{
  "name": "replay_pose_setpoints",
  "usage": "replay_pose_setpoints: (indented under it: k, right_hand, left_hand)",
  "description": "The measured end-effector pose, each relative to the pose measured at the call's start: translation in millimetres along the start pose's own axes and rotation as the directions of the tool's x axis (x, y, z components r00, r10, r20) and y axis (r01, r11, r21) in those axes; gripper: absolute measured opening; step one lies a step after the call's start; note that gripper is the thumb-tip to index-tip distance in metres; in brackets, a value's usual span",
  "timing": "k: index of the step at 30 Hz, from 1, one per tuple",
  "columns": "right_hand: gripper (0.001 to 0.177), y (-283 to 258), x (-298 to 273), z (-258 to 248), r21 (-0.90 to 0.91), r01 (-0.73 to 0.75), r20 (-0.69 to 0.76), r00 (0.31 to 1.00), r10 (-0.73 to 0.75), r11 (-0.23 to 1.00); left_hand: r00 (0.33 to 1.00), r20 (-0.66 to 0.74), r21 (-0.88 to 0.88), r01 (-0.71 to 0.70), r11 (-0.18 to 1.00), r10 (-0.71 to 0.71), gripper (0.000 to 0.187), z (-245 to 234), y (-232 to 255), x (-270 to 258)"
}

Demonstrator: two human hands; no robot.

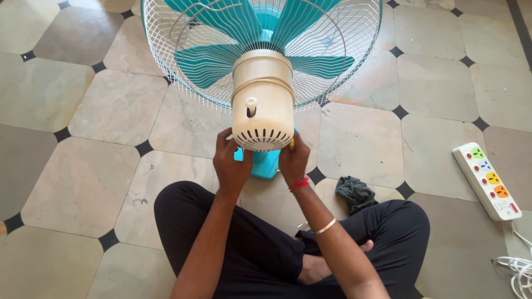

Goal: The person sits on the floor and uses a yellow screwdriver to tighten screws on the front grill and the motor housing of a teal and white pedestal fan. They manipulate the fan's position to access different screws and secure the components.

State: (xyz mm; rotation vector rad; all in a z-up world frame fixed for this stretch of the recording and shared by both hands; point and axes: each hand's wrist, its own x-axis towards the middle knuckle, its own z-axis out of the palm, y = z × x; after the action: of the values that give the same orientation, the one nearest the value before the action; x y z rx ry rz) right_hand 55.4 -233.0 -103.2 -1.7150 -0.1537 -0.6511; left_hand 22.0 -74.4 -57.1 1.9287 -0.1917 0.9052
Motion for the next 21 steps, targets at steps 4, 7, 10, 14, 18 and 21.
replay_pose_setpoints:
  k: [4, 7, 10, 14, 18, 21]
  right_hand:
    - [0.030, 10, -24, 0, -0.209, 0.122, 0.054, 0.992, -0.113, 0.970]
    - [0.031, 12, -34, -2, -0.282, 0.195, 0.076, 0.981, -0.181, 0.940]
    - [0.032, 15, -41, -9, -0.327, 0.226, 0.156, 0.970, -0.184, 0.917]
    - [0.039, 5, -46, -21, -0.377, 0.268, 0.259, 0.950, -0.176, 0.887]
    - [0.044, -20, -45, -36, -0.389, 0.277, 0.348, 0.927, -0.138, 0.879]
    - [0.037, -32, -45, -48, -0.401, 0.329, 0.378, 0.910, -0.172, 0.855]
  left_hand:
    - [0.999, 0.007, 0.008, 0.049, 0.999, -0.049, 0.024, 3, -6, -8]
    - [0.991, 0.125, -0.005, 0.053, 0.999, -0.052, 0.022, 8, -12, -17]
    - [0.947, 0.250, 0.055, -0.220, 0.974, 0.200, 0.029, 12, -13, -23]
    - [0.835, 0.445, 0.128, -0.417, 0.900, 0.324, 0.041, 18, -19, -6]
    - [0.863, 0.410, 0.145, -0.381, 0.913, 0.295, 0.025, 15, -26, -5]
    - [0.888, 0.402, 0.073, -0.273, 0.959, 0.223, 0.015, 4, -26, -9]
